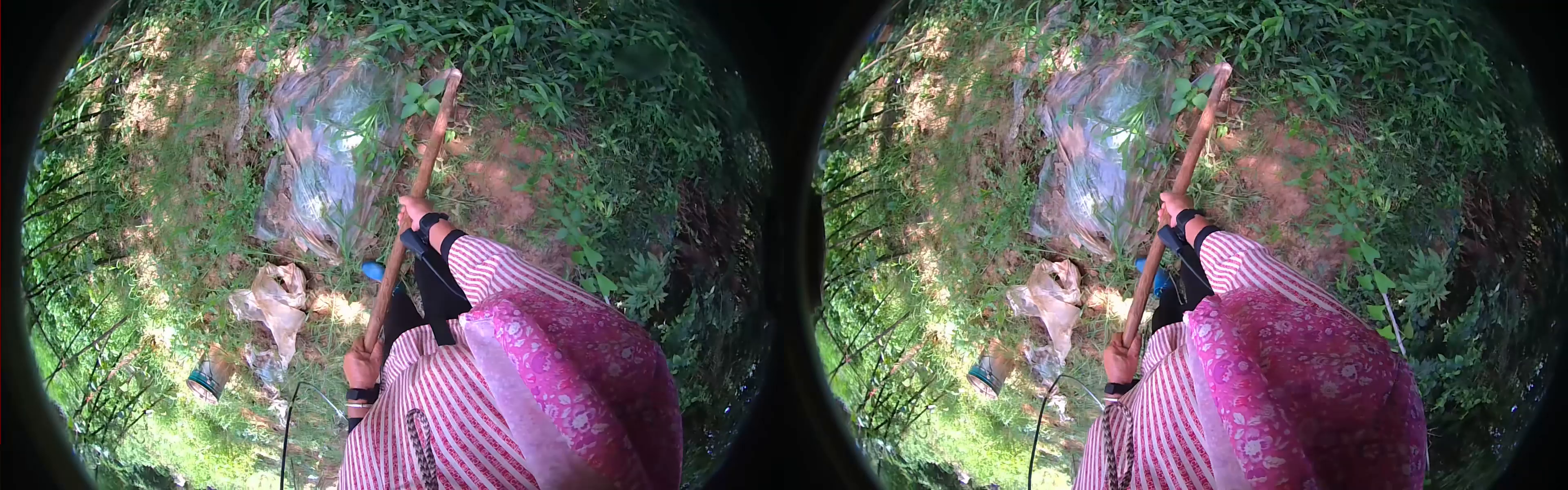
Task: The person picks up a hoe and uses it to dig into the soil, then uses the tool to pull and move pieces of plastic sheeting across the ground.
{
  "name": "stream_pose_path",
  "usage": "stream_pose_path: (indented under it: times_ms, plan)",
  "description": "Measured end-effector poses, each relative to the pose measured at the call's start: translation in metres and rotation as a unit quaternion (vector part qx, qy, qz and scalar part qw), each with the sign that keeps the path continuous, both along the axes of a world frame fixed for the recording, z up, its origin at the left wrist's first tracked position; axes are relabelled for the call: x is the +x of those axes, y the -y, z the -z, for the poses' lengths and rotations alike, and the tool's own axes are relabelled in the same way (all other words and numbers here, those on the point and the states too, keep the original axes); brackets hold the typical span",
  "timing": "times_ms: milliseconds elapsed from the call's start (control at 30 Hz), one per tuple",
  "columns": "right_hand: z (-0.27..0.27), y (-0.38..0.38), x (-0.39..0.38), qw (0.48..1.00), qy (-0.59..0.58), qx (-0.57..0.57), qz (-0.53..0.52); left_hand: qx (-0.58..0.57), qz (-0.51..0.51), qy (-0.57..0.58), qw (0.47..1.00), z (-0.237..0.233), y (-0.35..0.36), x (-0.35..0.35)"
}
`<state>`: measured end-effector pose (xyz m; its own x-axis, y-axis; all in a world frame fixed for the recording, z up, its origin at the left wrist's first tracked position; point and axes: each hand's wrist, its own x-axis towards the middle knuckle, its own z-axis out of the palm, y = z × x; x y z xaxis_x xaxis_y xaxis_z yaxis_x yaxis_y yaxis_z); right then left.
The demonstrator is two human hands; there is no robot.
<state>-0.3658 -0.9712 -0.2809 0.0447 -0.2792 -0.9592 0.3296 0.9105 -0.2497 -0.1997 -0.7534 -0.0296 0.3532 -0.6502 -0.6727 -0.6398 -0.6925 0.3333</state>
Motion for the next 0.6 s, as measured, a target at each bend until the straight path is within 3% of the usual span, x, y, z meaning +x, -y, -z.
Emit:
stream_pose_path:
  times_ms: [33, 100, 167, 200, 267, 333, 400, 467, 533, 600]
  plan:
    - [-0.044, -0.014, 0.018, 0.993, -0.099, 0.055, 0.028, -0.020, -0.035, 0.001, 0.999, 0.005, -0.044, 0.008]
    - [-0.033, -0.072, 0.029, 0.995, -0.005, 0.091, 0.029, 0.063, -0.073, 0.014, 0.995, -0.014, -0.090, 0.017]
    - [-0.012, -0.125, 0.035, 0.992, 0.012, 0.125, 0.019, 0.030, -0.206, -0.108, 0.972, 0.007, -0.177, 0.042]
    - [-0.031, -0.132, 0.040, 0.989, -0.021, 0.142, 0.020, 0.026, -0.208, -0.108, 0.972, -0.018, -0.149, 0.034]
    - [-0.046, -0.143, 0.043, 0.985, -0.033, 0.166, 0.025, 0.161, -0.099, 0.035, 0.981, -0.105, -0.052, 0.006]
    - [-0.061, -0.131, 0.037, 0.982, -0.057, 0.175, 0.029, 0.156, -0.074, 0.027, 0.985, -0.091, -0.055, 0.014]
    - [-0.061, -0.099, 0.022, 0.982, -0.077, 0.168, 0.045, 0.098, -0.029, 0.029, 0.994, -0.048, -0.074, 0.019]
    - [-0.045, -0.062, -0.007, 0.987, -0.026, 0.121, 0.100, 0.028, 0.037, 0.040, 0.998, -0.015, -0.047, 0.013]
    - [-0.058, -0.007, -0.032, 0.989, -0.046, 0.043, 0.130, -0.013, 0.105, 0.037, 0.994, 0.006, 0.000, 0.004]
    - [-0.059, 0.044, -0.060, 0.986, -0.013, -0.020, 0.164, -0.066, 0.084, -0.002, 0.994, 0.011, 0.058, -0.014]
